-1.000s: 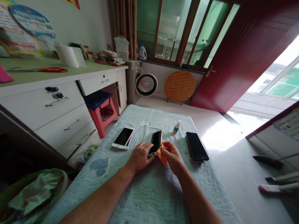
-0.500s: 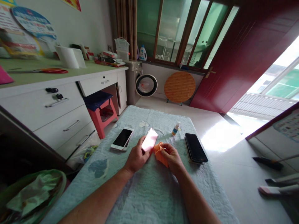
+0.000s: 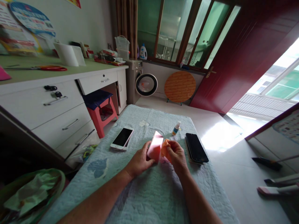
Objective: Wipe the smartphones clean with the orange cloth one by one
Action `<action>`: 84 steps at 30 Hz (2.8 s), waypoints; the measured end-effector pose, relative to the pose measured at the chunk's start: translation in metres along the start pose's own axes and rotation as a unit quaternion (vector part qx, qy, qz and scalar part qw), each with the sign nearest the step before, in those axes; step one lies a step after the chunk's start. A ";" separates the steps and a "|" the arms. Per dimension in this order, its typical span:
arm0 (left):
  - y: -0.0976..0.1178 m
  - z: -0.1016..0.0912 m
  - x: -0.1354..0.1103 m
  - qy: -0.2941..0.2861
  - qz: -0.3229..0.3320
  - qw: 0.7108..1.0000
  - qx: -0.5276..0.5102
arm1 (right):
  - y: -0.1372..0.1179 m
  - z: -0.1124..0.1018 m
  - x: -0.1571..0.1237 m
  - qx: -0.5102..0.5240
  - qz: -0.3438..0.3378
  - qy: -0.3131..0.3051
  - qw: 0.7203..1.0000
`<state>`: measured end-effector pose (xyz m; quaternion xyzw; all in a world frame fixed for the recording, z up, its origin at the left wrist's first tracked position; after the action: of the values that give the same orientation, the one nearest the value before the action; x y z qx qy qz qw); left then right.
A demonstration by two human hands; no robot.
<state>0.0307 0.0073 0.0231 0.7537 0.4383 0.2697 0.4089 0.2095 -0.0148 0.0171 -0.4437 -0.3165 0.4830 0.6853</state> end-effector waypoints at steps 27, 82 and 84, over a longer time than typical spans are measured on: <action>0.001 -0.006 -0.003 0.007 0.018 0.943 0.333 | -0.002 0.034 -0.027 -0.483 -0.230 -0.315 0.784; -0.016 -0.020 0.008 -0.079 0.060 0.976 0.193 | -0.009 0.026 -0.015 -0.465 -0.157 -0.299 0.818; -0.015 -0.019 0.008 -0.076 0.059 0.976 0.194 | -0.013 0.028 -0.021 -0.457 -0.125 -0.333 0.815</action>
<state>0.0131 0.0264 0.0207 0.8615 0.4049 0.1450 0.2700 0.1834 -0.0277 0.0403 -0.4746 -0.7627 0.3107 0.3107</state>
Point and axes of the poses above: each hand's wrist, its own x-axis towards the middle knuckle, its own z-axis out of the palm, y = z × x, the point moved 3 cm from there along x, towards the middle knuckle, and after that the axes turned 8 degrees about x, right-handed, at the moved point
